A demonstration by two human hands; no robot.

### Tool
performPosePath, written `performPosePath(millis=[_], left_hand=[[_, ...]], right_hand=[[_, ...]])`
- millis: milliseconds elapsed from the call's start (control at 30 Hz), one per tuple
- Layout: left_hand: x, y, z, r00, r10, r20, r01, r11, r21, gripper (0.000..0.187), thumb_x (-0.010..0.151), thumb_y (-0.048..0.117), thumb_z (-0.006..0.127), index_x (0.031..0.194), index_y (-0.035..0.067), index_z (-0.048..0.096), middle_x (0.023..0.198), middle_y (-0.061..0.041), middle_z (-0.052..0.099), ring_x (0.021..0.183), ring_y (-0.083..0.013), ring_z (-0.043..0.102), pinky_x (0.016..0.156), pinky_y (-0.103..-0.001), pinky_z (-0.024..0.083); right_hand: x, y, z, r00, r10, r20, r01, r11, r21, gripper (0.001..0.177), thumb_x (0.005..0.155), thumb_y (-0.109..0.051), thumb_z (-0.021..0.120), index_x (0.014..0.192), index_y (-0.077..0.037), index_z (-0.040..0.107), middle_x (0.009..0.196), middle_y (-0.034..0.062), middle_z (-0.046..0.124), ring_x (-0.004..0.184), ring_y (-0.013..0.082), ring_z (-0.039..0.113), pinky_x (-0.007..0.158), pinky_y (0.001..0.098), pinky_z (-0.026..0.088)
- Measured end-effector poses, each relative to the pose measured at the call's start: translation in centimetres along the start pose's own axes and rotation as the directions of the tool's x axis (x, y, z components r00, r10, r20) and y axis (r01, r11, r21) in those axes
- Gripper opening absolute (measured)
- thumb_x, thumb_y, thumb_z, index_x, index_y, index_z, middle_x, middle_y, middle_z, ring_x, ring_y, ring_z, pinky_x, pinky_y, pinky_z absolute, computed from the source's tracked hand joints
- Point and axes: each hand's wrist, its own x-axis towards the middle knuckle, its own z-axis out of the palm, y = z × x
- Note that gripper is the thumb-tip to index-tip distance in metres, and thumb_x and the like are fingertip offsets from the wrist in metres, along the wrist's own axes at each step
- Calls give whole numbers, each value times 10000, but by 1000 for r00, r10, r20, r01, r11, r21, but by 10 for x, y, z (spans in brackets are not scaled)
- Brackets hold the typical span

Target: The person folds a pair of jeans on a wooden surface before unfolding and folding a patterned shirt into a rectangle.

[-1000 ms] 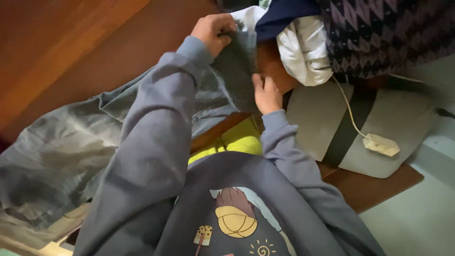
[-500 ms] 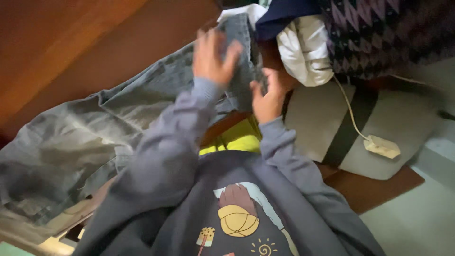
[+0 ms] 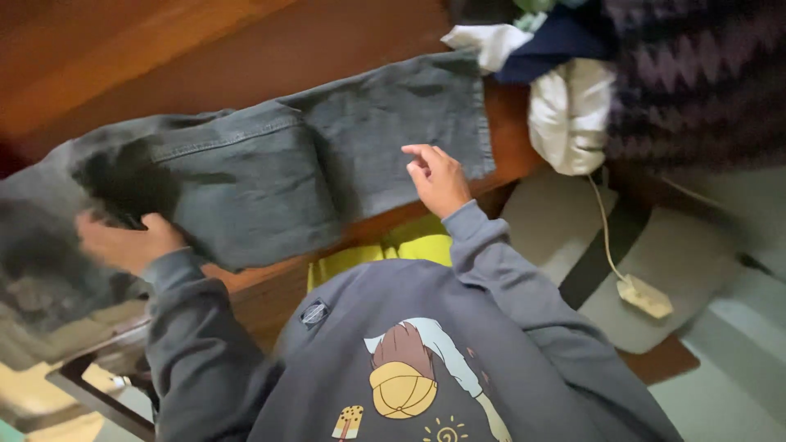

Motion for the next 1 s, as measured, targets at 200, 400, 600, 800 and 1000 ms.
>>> performPosePath(millis=[200, 400, 600, 800, 1000], left_hand=[[-72, 141, 15, 781, 577, 240, -476, 798, -370, 569, 854, 57, 670, 1409, 40, 545, 1421, -200, 566, 1348, -379, 548, 1174, -485, 437], [-141, 189, 95, 427, 857, 289, -752, 514, -413, 644, 734, 172, 764, 1348, 90, 590, 1433, -228, 456, 1314, -465, 449, 995, -695, 283], [-107, 48, 147, 787, 386, 482, -184, 892, -414, 922, 867, -28, 620, 1642, 37, 126, 1654, -310, 256, 1512, -465, 306, 1260, -499, 272], [-121, 9, 156, 849, 270, 454, -242, 963, -121, 971, 855, 38, 663, 1629, 37, 77, 1605, -323, 267, 1490, -498, 302, 1247, -498, 231], [-96, 50, 64, 912, 297, 283, -284, 955, -88, 801, 896, -4, 621, 1613, -31, 266, 1673, -382, 144, 1550, -551, 228, 1313, -538, 219]], right_hand=[[11, -3, 37, 989, -101, 107, 125, 961, -246, 354, 945, -132, 674, 1298, -113, 653, 1108, 130, 649, 1032, 307, 643, 915, 407, 524], [23, 24, 54, 923, -325, 207, 381, 693, -612, 731, 951, -232, 671, 1603, -108, 364, 1680, 179, 267, 1533, 394, 287, 1231, 545, 248], [32, 59, 32, 955, -268, 124, 279, 685, -673, 861, 991, -319, 679, 1666, -55, 213, 1714, 238, 73, 1579, 459, 74, 1261, 625, 102], [48, 37, 53, 902, -364, 233, 425, 649, -631, 840, 956, -320, 691, 1647, -122, 257, 1706, 215, 43, 1572, 452, 44, 1257, 618, 86], [59, 63, 5, 959, -278, 48, 233, 685, -690, 798, 1017, -205, 660, 1687, -50, 255, 1737, 257, 76, 1603, 478, 65, 1294, 625, 108]])
